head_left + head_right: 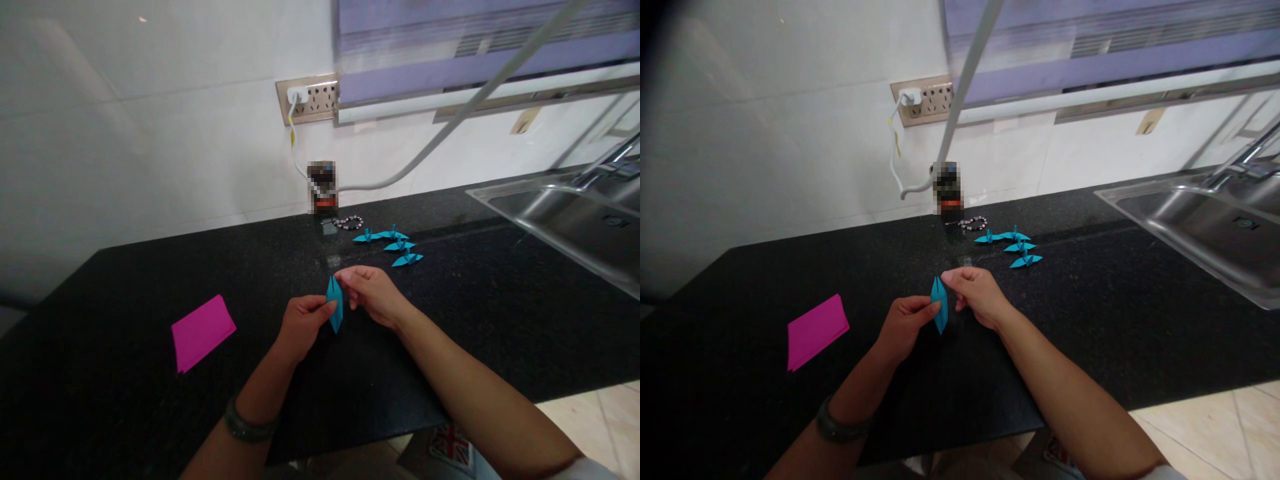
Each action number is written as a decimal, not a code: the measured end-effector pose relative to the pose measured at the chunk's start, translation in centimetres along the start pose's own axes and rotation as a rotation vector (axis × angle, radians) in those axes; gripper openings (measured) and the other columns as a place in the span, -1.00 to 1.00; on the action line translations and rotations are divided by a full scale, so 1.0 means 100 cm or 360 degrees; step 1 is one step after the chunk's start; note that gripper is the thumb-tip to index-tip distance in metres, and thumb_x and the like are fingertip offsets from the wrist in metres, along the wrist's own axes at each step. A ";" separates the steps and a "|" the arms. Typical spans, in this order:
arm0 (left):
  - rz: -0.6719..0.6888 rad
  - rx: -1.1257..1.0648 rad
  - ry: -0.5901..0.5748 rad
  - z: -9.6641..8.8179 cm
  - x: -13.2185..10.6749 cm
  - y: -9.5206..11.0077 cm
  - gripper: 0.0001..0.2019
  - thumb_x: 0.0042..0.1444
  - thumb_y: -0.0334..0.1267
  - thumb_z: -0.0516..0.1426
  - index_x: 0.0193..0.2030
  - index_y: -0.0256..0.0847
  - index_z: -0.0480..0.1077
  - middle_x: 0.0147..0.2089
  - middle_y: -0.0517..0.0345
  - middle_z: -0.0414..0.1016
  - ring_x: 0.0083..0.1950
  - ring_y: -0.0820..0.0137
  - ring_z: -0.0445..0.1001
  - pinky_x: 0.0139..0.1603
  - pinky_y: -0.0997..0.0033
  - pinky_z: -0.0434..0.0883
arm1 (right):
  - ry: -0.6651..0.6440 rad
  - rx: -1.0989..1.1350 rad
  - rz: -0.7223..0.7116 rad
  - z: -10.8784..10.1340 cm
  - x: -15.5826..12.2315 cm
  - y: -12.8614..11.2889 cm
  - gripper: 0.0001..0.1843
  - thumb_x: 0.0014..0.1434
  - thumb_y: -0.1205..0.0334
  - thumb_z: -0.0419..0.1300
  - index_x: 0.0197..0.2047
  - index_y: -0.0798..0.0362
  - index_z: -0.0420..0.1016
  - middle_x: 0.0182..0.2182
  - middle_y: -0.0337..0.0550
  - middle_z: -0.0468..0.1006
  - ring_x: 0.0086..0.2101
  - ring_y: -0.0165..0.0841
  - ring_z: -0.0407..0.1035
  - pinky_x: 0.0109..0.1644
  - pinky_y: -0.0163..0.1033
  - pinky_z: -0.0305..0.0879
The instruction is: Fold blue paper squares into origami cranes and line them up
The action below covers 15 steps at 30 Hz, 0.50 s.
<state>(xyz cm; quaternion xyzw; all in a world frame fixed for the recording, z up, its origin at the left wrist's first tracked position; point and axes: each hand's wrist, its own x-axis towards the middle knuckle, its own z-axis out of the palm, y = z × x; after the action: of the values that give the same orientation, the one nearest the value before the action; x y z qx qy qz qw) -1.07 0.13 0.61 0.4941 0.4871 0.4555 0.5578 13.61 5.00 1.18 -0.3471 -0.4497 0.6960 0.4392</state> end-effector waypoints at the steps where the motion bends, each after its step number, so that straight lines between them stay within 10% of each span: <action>1: 0.0014 0.0014 -0.0023 0.000 0.000 0.000 -0.82 -0.05 -0.22 0.17 -0.37 -0.27 0.53 -0.49 0.15 0.49 -0.45 0.46 0.37 -0.38 0.48 0.28 | -0.0099 -0.0056 0.0040 0.000 -0.001 0.001 -0.74 -0.14 0.12 0.27 -0.41 0.15 0.47 -0.61 -0.29 0.37 -0.66 -0.57 0.17 -0.66 -0.43 0.08; 15: 0.0240 0.0473 0.0147 0.000 0.000 -0.004 -0.79 -0.04 -0.16 0.13 -0.41 -0.24 0.53 -0.52 0.15 0.48 -0.51 0.46 0.35 -0.48 0.51 0.25 | -0.0072 -0.0398 -0.0054 0.007 -0.004 0.007 -0.75 -0.12 0.15 0.25 -0.59 0.13 0.33 -0.71 -0.33 0.33 -0.70 -0.57 0.13 -0.65 -0.42 0.01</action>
<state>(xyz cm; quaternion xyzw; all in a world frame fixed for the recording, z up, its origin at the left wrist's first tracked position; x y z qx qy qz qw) -1.04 0.06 0.26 0.5849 0.5356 0.4412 0.4199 12.98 4.22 0.81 -0.3757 -0.5485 0.6346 0.3941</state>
